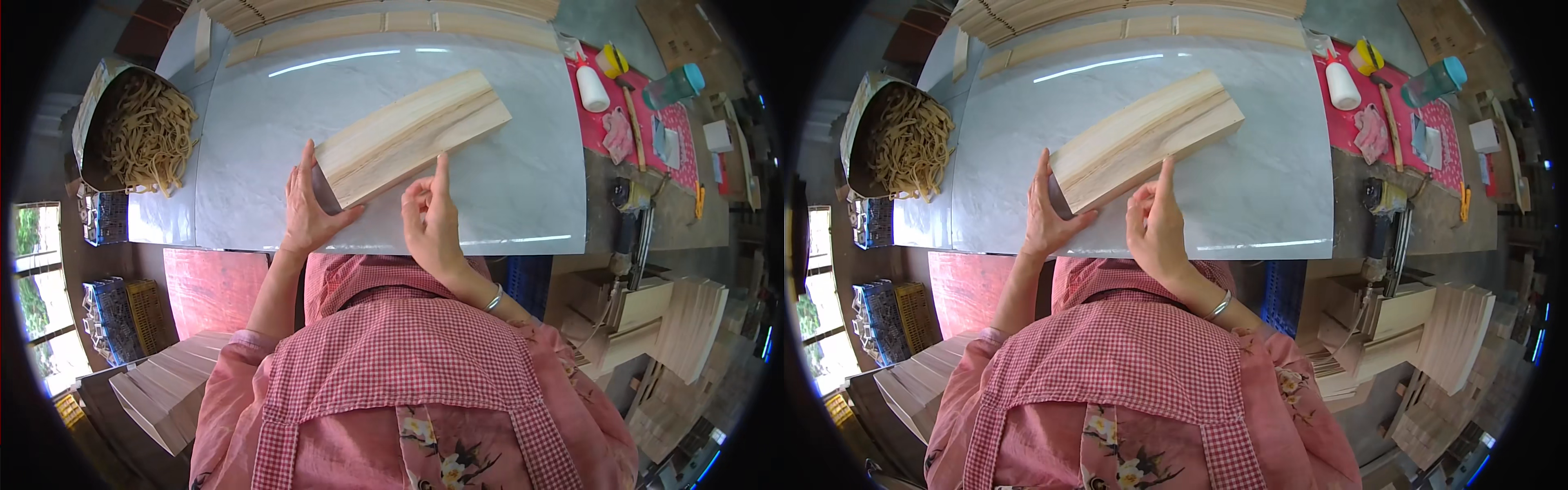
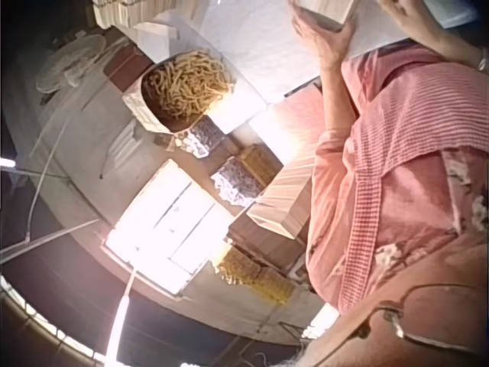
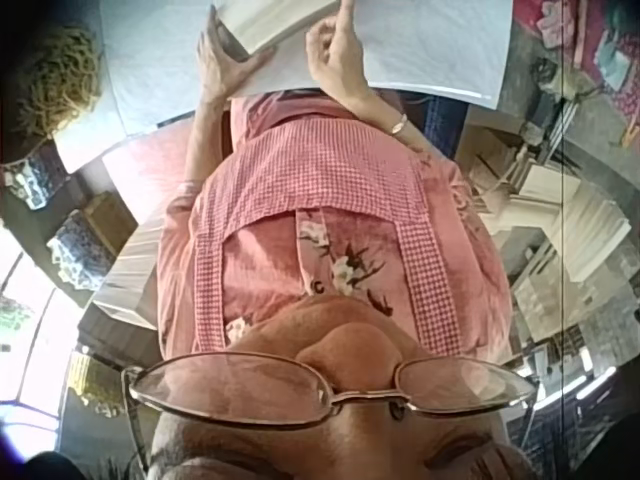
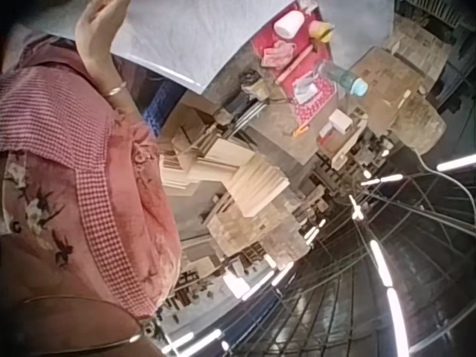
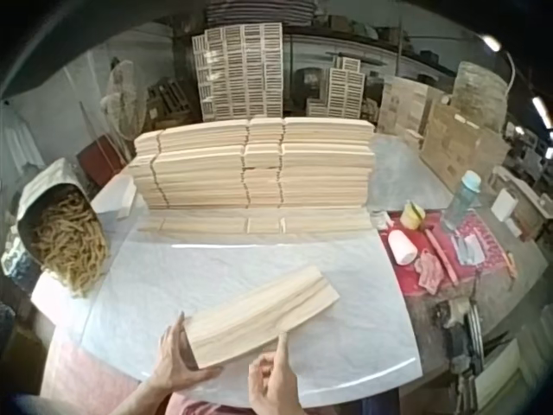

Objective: Assembling and nailing wooden box components at a factory workstation.

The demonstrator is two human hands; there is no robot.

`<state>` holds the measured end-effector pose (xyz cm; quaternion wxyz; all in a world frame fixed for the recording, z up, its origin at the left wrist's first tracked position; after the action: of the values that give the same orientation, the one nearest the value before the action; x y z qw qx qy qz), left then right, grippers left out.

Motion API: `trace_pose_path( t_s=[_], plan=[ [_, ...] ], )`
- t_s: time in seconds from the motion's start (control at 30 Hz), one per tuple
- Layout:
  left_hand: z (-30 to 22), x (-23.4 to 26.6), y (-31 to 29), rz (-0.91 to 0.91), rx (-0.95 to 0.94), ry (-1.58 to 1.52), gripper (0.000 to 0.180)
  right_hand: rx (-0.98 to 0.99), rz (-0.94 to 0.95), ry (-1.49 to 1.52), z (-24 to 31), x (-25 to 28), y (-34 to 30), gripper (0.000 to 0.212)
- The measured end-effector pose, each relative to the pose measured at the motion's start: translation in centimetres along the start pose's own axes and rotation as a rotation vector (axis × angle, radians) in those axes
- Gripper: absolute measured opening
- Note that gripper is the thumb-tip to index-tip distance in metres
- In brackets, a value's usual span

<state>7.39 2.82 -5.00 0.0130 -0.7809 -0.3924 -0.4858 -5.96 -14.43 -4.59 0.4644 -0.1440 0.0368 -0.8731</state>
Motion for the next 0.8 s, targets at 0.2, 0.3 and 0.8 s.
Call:
trace_pose_path(
  t_s=[0.2, 0.3, 0.8],
  plan=[
    [0.4, -0.1, 0.1, -0.008, 0.015, -0.027, 0.126, 0.261, 0.008, -0.14, 3.2, 2.8, -0.9, 0.058],
    [0.4, -0.1, 0.2, -0.024, 0.024, -0.05, 0.126, 0.399, -0.234, -0.274, 4.3, 10.2, 2.0, 0.04],
    [-2.4, 0.1, -7.7, -0.095, 1.077, -1.774, 0.06, -0.144, -0.644, -1.0, -5.7, 42.3, 18.3, 0.034]
  ],
)
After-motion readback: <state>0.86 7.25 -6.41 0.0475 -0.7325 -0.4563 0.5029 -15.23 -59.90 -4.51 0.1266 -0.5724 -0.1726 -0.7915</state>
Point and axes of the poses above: each hand's wrist, its own y-axis towards the middle knuckle, its own x-axis out of the back of the hand, z = x × y, the point moved 10 cm from there along y, towards the middle knuckle, and after that the axes turned 15 degrees about -x, right-handed, at the moved point
